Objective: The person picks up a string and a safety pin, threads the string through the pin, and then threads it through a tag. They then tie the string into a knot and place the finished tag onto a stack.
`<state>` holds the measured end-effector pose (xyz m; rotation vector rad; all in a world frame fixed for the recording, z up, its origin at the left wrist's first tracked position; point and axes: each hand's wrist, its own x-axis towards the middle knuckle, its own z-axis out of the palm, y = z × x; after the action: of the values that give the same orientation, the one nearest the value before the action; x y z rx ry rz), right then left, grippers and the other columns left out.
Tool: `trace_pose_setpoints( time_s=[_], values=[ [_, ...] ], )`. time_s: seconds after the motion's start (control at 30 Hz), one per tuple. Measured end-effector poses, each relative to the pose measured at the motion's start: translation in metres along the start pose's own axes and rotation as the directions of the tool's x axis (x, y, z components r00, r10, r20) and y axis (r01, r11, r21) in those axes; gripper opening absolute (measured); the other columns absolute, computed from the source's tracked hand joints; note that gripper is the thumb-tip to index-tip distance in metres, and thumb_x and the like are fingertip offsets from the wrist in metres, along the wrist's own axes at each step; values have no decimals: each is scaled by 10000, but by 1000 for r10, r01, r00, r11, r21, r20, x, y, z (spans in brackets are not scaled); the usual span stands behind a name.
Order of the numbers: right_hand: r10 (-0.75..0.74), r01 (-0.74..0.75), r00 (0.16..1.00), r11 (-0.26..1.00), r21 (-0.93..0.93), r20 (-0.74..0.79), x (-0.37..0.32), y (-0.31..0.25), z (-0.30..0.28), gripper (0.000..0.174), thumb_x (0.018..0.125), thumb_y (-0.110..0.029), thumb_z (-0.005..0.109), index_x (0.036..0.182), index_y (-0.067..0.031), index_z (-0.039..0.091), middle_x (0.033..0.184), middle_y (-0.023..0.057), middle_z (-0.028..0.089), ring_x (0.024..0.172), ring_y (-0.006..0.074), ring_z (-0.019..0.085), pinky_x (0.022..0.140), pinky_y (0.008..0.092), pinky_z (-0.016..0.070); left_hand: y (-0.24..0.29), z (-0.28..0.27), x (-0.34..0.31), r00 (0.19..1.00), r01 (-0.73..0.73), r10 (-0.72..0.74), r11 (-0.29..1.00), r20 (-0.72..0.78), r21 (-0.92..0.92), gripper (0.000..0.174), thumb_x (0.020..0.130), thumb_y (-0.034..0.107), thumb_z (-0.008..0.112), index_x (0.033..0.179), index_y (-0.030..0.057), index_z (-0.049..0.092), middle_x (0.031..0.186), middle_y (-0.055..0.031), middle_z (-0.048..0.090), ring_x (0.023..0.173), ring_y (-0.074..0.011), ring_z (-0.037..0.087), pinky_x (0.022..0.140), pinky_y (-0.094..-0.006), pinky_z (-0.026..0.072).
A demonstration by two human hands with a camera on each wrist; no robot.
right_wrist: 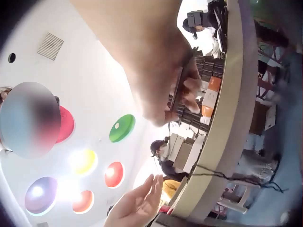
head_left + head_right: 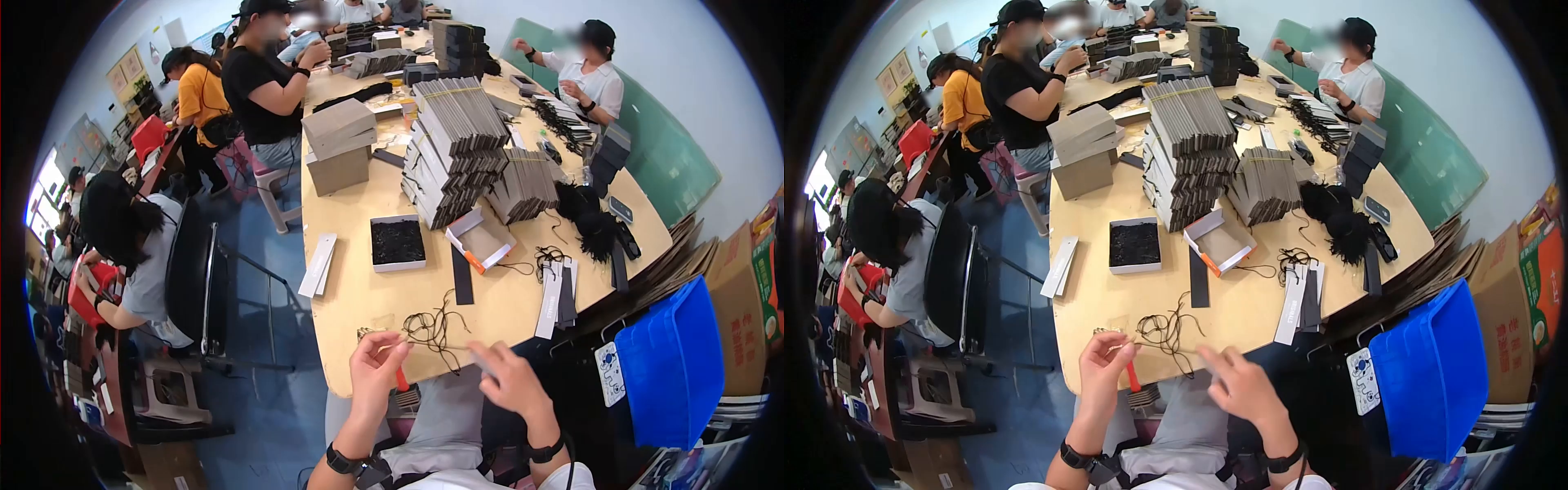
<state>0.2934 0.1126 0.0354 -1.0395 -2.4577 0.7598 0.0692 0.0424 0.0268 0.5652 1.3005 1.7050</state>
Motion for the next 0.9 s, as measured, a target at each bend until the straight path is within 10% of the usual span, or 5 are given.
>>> trace_pose_setpoints(
  time_s=[0.2, 0.3, 0.5, 0.73, 0.9],
  values=[
    [149, -250, 813, 962, -107, -563, 52, 45, -24, 553, 864, -23, 500, 1396, -2, 352, 1255, 273, 457, 1152, 422, 447, 1000, 442, 350, 8, -37, 8, 941, -279, 338, 809, -22, 517, 188, 866, -42, 575, 1046, 4, 605, 1041, -88, 610, 924, -177, 625, 760, -271, 498],
    [4, -368, 622, 884, -287, -783, 57, 71, -12, 480, 843, -55, 579, 1302, 2, 450, 1182, 214, 501, 1116, 383, 463, 970, 462, 361, 15, -55, 10, 906, -233, 419, 608, -58, 759, 204, 822, -48, 581, 1001, 30, 637, 1003, -113, 594, 860, -227, 600, 731, -311, 480],
    [76, -106, 914, 993, -54, -399, 52, 18, 20, 141, 773, -90, 677, 865, -37, 585, 954, 110, 548, 958, 305, 507, 873, 411, 385, 11, -74, 8, 937, -240, 328, 368, 116, 898, 153, 784, 22, 649, 935, 29, 629, 931, -97, 567, 858, -295, 534, 748, -361, 455],
    [25, -64, 936, 993, -101, -352, 60, 20, 34, 143, 736, -87, 700, 795, -53, 574, 922, 89, 551, 921, 284, 511, 820, 399, 408, 6, -69, 0, 903, -329, 369, 268, 219, 905, 122, 761, 87, 698, 859, 68, 628, 927, -61, 571, 895, -264, 526, 766, -373, 409],
    [70, 125, 821, 946, 299, -567, 60, 17, 20, 123, 705, -1, 639, 772, -57, 552, 852, 73, 624, 944, 245, 533, 863, 389, 392, 3, -67, -1, 886, -349, 388, 200, 253, 915, 94, 772, 83, 678, 843, 65, 619, 925, -64, 564, 899, -266, 528, 772, -379, 400]
  ],
)
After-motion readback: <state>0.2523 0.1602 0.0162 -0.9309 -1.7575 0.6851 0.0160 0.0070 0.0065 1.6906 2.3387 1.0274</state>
